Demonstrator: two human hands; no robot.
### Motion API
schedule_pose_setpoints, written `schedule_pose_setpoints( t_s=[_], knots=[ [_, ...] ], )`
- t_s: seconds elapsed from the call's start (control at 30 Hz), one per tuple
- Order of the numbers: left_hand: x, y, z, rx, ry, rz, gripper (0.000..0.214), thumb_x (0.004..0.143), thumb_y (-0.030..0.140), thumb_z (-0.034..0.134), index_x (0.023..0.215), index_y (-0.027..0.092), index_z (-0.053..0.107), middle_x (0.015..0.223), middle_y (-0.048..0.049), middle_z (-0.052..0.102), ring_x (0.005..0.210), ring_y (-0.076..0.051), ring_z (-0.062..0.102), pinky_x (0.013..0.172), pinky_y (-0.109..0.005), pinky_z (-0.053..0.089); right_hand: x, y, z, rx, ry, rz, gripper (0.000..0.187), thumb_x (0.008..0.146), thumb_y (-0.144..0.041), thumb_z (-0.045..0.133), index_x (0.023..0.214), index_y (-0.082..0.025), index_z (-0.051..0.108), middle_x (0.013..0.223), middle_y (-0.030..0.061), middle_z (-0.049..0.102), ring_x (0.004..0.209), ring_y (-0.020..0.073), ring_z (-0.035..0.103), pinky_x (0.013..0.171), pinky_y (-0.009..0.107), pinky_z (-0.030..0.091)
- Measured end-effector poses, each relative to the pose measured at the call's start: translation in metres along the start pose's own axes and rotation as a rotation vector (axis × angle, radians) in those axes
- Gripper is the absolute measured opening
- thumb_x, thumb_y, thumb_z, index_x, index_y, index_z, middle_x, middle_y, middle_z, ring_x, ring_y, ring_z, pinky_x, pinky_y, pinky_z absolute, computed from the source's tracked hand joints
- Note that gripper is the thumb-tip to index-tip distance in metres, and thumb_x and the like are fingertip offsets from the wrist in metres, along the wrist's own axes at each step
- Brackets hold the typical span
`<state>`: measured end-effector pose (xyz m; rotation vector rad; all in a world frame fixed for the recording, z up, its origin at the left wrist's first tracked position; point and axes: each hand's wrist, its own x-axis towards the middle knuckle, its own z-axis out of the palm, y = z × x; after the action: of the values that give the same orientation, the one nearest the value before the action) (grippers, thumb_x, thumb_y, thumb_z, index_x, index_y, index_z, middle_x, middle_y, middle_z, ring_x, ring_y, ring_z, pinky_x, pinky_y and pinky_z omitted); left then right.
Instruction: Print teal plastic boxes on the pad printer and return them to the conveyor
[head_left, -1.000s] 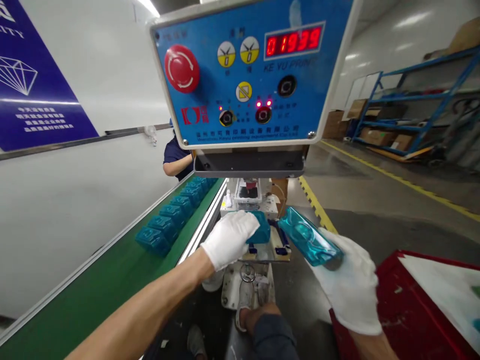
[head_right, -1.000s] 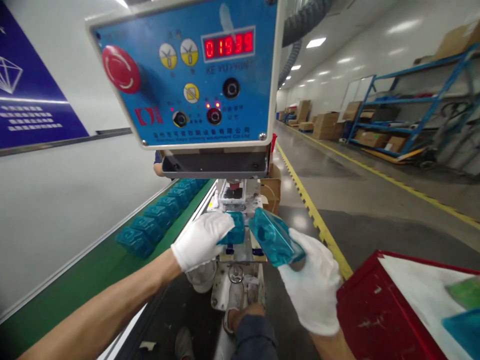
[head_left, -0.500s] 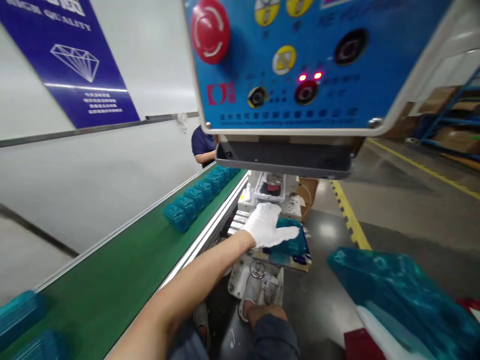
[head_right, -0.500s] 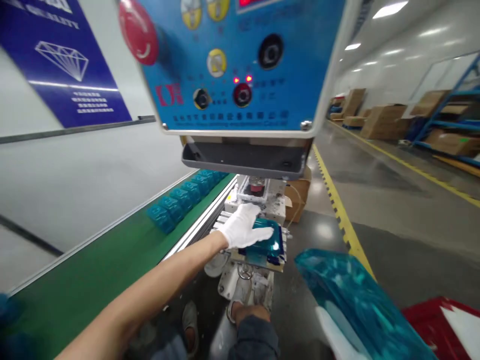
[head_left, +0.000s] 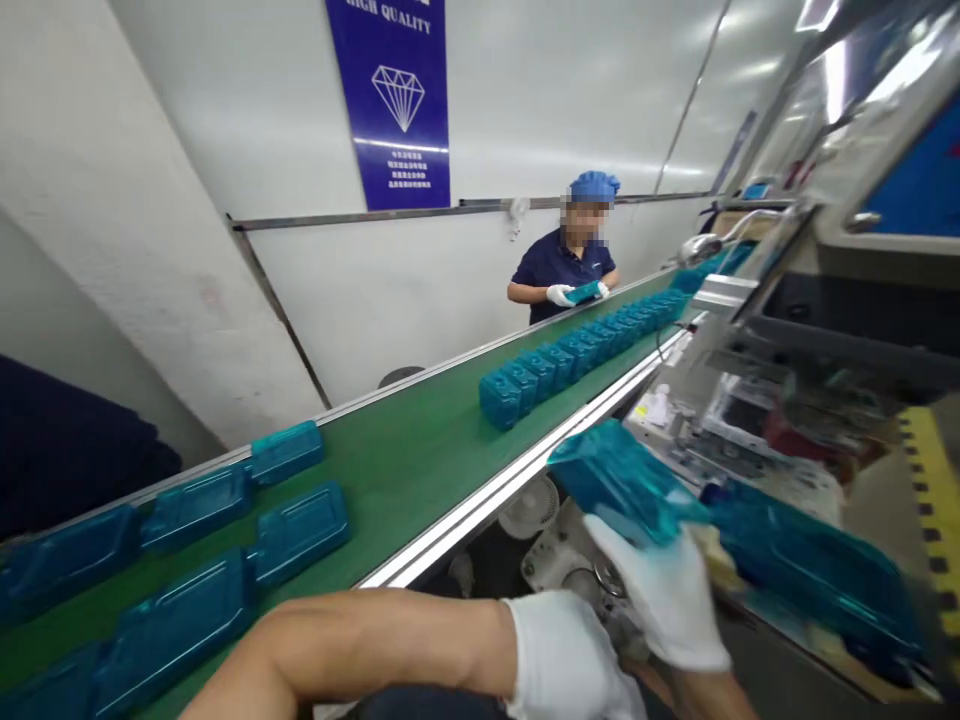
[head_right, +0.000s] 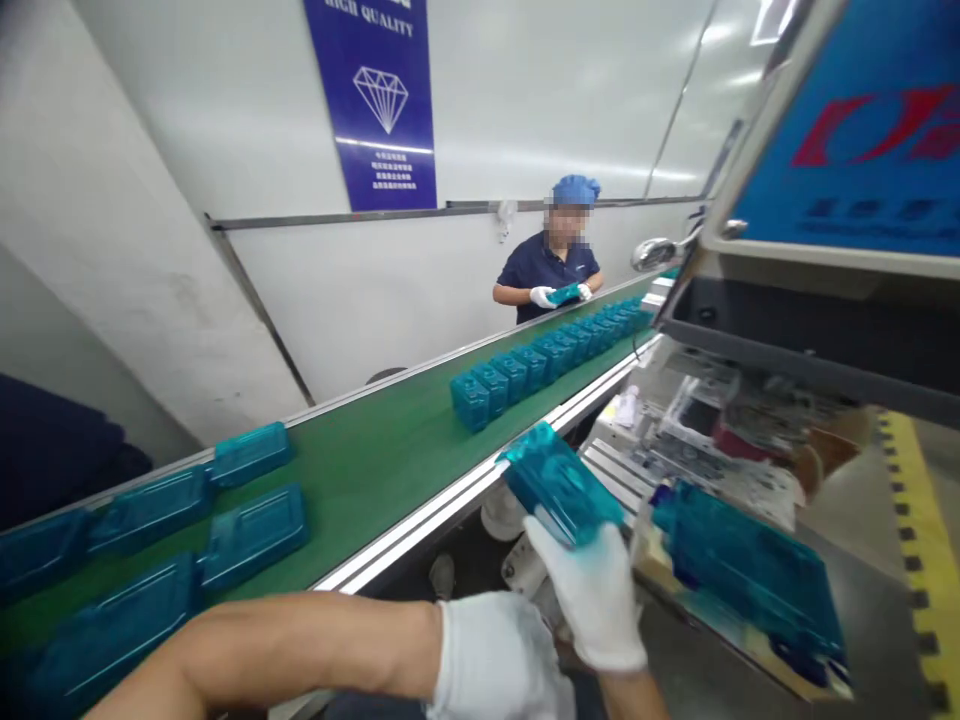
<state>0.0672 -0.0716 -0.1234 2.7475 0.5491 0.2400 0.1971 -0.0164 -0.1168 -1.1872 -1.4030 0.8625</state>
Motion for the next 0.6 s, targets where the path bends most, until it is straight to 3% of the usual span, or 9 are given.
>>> schedule_pose_setpoints(
  t_s=[0.07, 0.13, 0.23, 0.3, 0.4, 0.47, 0.53, 0.6],
  knots=[
    [-0.067, -0.017, -0.022, 0.015, 0.042, -0.208, 0.021, 0.094, 0.042, 0.065, 0.087, 0.024, 0.072, 0.08, -0.0033, 0.075, 0.076, -0.021, 0.071, 0.069, -0.032, 0.054, 0.022, 0.003, 0.052, -0.025, -0.137, 0.075, 0.051, 0.07, -0.045, 0.082, 0.112, -0.02, 0.068, 0.104, 0.0084, 0.077, 0.096, 0.0276, 0.072, 0.091, 0.043, 0.06],
    [-0.134, -0.027, -0.05, -0.017, 0.148, -0.513, 0.026, 0.101, 0.039, 0.051, 0.101, 0.024, 0.072, 0.092, -0.0032, 0.079, 0.085, -0.021, 0.074, 0.08, -0.031, 0.056, 0.051, 0.009, 0.108, -0.09, -0.211, 0.146, 0.048, 0.062, -0.04, 0.079, 0.104, -0.023, 0.066, 0.099, 0.0073, 0.077, 0.097, 0.0296, 0.073, 0.091, 0.042, 0.059],
    [-0.222, -0.036, -0.084, -0.149, 0.298, -0.895, 0.041, 0.103, 0.038, 0.037, 0.12, 0.023, 0.071, 0.118, -0.0038, 0.078, 0.106, -0.022, 0.074, 0.095, -0.031, 0.056, 0.087, 0.022, 0.177, -0.152, -0.191, 0.194, 0.044, 0.056, -0.034, 0.075, 0.097, -0.024, 0.061, 0.094, 0.0089, 0.076, 0.1, 0.0332, 0.072, 0.094, 0.045, 0.057],
    [-0.272, -0.047, -0.096, -0.155, 0.393, -1.071, 0.051, 0.103, 0.043, 0.033, 0.134, 0.02, 0.066, 0.135, -0.0063, 0.071, 0.121, -0.023, 0.069, 0.106, -0.034, 0.054, 0.1, 0.033, 0.206, -0.174, -0.16, 0.22, 0.043, 0.056, -0.035, 0.073, 0.096, -0.023, 0.061, 0.092, 0.0106, 0.075, 0.099, 0.0357, 0.072, 0.095, 0.049, 0.057],
    [-0.332, -0.077, -0.101, 0.101, 0.44, -1.265, 0.061, 0.098, 0.047, 0.038, 0.144, 0.011, 0.058, 0.151, -0.0148, 0.059, 0.14, -0.03, 0.056, 0.121, -0.043, 0.042, 0.101, 0.05, 0.224, -0.194, -0.11, 0.234, 0.05, 0.058, -0.036, 0.072, 0.104, -0.02, 0.062, 0.102, 0.0157, 0.076, 0.107, 0.038, 0.072, 0.101, 0.053, 0.054],
    [-0.364, -0.101, -0.101, 0.3, 0.36, -1.391, 0.068, 0.092, 0.049, 0.047, 0.144, 0.007, 0.056, 0.156, -0.0206, 0.052, 0.148, -0.036, 0.046, 0.125, -0.051, 0.035, 0.092, 0.057, 0.221, -0.188, -0.082, 0.207, 0.062, 0.06, -0.038, 0.073, 0.117, -0.017, 0.062, 0.122, 0.02, 0.073, 0.123, 0.0378, 0.066, 0.111, 0.053, 0.049],
    [-0.389, -0.122, -0.102, 0.399, 0.256, -1.493, 0.07, 0.087, 0.05, 0.054, 0.143, 0.007, 0.058, 0.156, -0.0219, 0.051, 0.148, -0.039, 0.045, 0.123, -0.053, 0.035, 0.076, 0.06, 0.205, -0.177, -0.065, 0.175, 0.071, 0.064, -0.043, 0.073, 0.128, -0.015, 0.06, 0.137, 0.0214, 0.066, 0.135, 0.0354, 0.059, 0.118, 0.051, 0.044],
    [-0.408, -0.138, -0.104, 0.428, 0.215, -1.522, 0.065, 0.087, 0.05, 0.056, 0.138, 0.012, 0.062, 0.153, -0.0189, 0.056, 0.144, -0.038, 0.05, 0.12, -0.049, 0.04, 0.053, 0.056, 0.176, -0.139, -0.107, 0.165, 0.07, 0.069, -0.05, 0.072, 0.129, -0.015, 0.062, 0.138, 0.0207, 0.066, 0.133, 0.0336, 0.062, 0.115, 0.05, 0.047]
  ],
)
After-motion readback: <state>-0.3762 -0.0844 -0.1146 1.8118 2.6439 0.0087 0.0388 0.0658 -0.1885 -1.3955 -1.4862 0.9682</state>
